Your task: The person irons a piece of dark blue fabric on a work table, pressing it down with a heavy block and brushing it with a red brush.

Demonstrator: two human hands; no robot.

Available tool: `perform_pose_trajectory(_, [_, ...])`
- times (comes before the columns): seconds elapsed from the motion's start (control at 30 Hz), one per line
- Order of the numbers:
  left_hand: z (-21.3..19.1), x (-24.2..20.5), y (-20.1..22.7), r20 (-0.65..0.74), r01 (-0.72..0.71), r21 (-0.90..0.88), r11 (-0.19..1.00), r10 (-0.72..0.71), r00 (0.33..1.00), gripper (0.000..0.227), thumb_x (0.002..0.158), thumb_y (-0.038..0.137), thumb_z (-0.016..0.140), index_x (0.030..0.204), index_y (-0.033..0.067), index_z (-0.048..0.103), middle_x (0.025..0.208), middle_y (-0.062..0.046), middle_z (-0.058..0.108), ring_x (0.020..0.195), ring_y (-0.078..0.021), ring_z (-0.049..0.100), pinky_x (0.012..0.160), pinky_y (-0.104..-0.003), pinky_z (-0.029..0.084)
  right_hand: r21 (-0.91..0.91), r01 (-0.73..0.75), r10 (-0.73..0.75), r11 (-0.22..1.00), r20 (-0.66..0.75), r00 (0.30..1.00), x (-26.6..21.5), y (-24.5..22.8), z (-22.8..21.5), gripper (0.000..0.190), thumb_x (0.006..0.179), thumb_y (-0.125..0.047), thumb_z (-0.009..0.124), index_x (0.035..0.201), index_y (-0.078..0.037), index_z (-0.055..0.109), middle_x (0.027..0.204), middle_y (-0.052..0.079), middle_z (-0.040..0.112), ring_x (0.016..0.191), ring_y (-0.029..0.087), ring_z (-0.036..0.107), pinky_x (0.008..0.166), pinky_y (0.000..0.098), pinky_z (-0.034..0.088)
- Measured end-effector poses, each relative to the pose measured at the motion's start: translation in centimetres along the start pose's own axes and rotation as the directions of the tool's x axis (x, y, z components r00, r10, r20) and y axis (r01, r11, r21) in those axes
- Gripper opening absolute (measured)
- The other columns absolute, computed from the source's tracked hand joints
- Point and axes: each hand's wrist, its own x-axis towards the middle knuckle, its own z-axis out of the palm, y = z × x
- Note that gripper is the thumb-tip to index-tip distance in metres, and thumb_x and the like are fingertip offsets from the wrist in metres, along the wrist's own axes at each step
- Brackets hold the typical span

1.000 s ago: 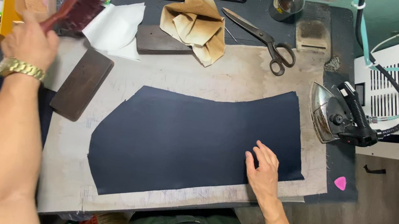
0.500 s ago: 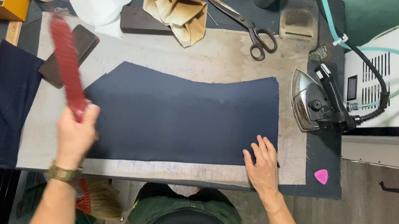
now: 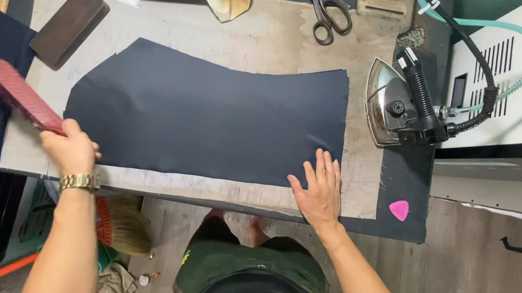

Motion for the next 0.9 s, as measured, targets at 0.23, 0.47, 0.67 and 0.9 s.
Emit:
perform_pose_trajectory(0.23, [4.0,-19.7,16.0,0.492,0.312,-0.187,0.932,-0.186,0.850,0.031,0.101,0.033,0.062,0.093,0.0045,0.056,0.064,-0.010,0.056,0.046,-0.0162,0.059,0.034,-0.031,0.044,0.293,-0.095,0.137,0.951,-0.126,0.982,-0.1,0.8,0.5,0.032,0.104,-0.019,0.062,0.127,0.003,0.068,0.153,0.016,0.054,0.142,0.030,0.049,0.122,0.0426,0.036])
perform_pose_trajectory(0.47, [2.1,-25.8,15.7,0.868,0.372,-0.203,0.906,-0.009,0.497,0.030,0.094,0.025,0.071,0.108,-0.0015,0.077,0.073,-0.012,0.071,0.067,-0.0193,0.066,0.059,-0.034,0.054,0.363,-0.057,0.134,0.930,-0.192,0.972,1.6,1.0,-1.1,0.027,0.105,-0.005,0.055,0.127,0.006,0.064,0.145,0.019,0.061,0.134,0.033,0.057,0.118,0.0450,0.041])
perform_pose_trajectory(0.67, [-8.1,-7.9,1.4,0.255,-0.032,0.272,0.962,-0.040,0.966,0.028,0.103,0.027,0.070,0.101,-0.0004,0.072,0.081,-0.026,0.069,0.089,-0.0495,0.067,0.073,-0.056,0.048,0.129,-0.183,0.173,0.975,0.083,0.981,2.0,-0.3,-0.5,0.033,0.105,-0.029,0.061,0.124,-0.003,0.071,0.159,0.012,0.050,0.150,0.027,0.039,0.128,0.0464,0.024])
perform_pose_trajectory(0.9, [-9.9,7.1,0.0,0.026,-0.247,0.706,0.664,0.324,0.946,0.035,0.102,0.019,0.072,0.123,-0.0054,0.058,0.115,-0.033,0.062,0.101,-0.0524,0.062,0.081,-0.062,0.040,0.278,0.139,-0.164,0.950,0.070,0.984,10.7,-13.0,2.5,0.020,0.101,-0.007,0.057,0.117,0.004,0.065,0.141,0.026,0.060,0.136,0.040,0.054,0.122,0.0532,0.036])
